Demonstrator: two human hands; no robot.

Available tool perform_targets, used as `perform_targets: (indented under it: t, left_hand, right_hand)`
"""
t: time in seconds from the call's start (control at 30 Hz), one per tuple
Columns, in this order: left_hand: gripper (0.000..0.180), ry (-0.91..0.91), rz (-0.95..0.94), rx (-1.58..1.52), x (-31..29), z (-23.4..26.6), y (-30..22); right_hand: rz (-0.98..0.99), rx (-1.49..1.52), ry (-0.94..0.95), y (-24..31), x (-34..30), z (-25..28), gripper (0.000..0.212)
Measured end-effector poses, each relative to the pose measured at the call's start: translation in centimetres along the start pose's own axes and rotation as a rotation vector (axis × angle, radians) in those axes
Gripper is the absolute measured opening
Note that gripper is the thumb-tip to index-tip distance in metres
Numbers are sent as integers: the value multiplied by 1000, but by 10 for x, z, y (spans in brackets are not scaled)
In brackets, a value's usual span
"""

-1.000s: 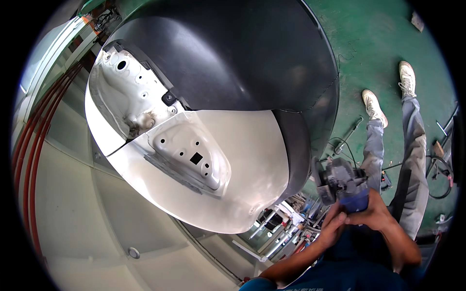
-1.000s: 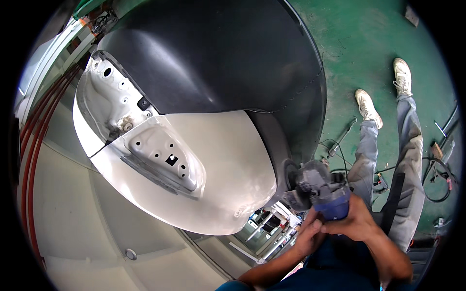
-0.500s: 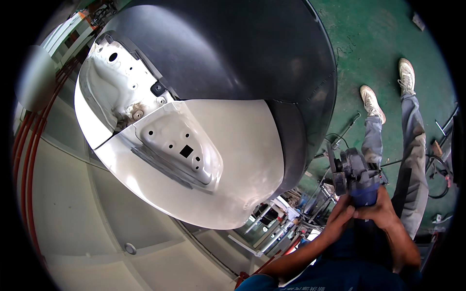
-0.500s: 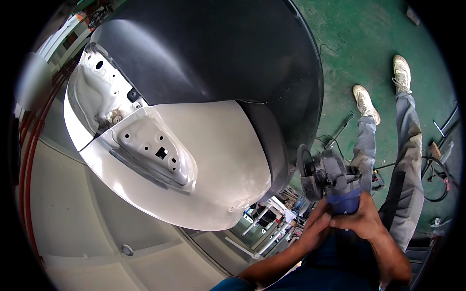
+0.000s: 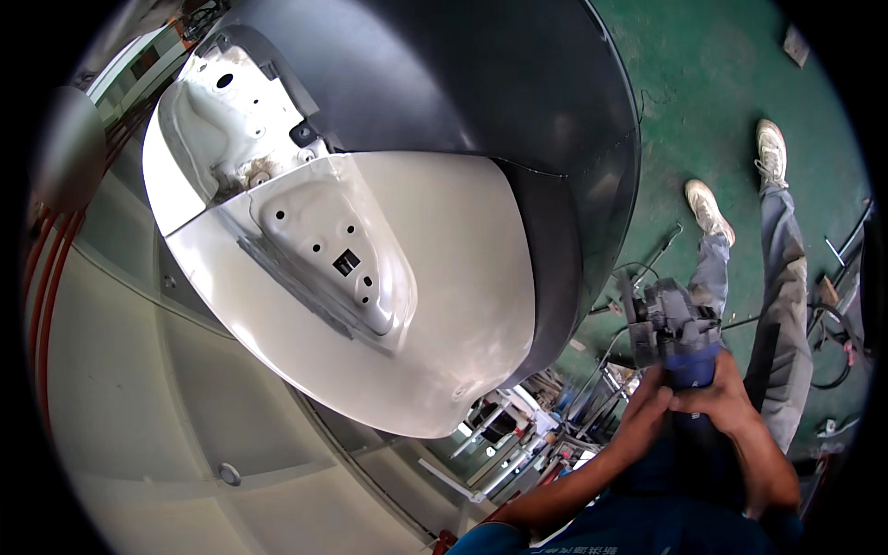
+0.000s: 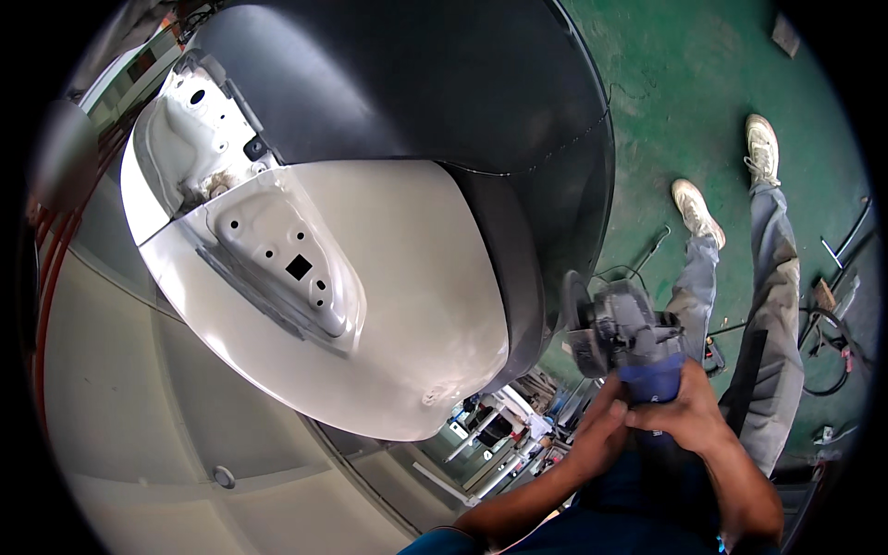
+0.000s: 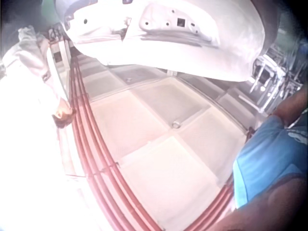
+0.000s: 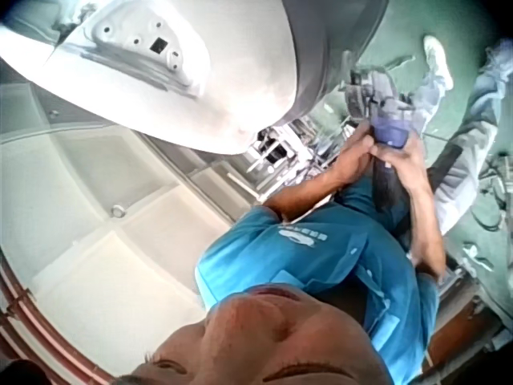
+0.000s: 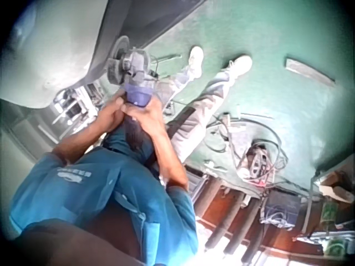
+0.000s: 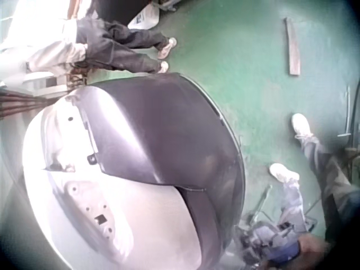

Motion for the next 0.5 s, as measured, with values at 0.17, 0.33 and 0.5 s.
perform_targets:
  t: [0.17,0.33,0.5]
  left_hand:
    - [63,-162,-259,-96,-17,13,-43]
    - [31,-285,-606,-77,-44,8,-141]
    - [29,-312,-766,-71,-60,22,-190]
  right_hand:
    - [193,-184,153,22,14,-55,51]
    - [468,-288,354,62,32,-144,52]
    - [504,-267,462,70,55,-200,47]
Point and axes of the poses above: each hand's wrist, its own x-axis towards the middle knuckle, its own z-axis out of the back of the hand, y = z × x, the point moved 3 cm from there along x, towards the middle knuckle, and after that the axes turned 2 degrees about -x, right-handed, at the moved point
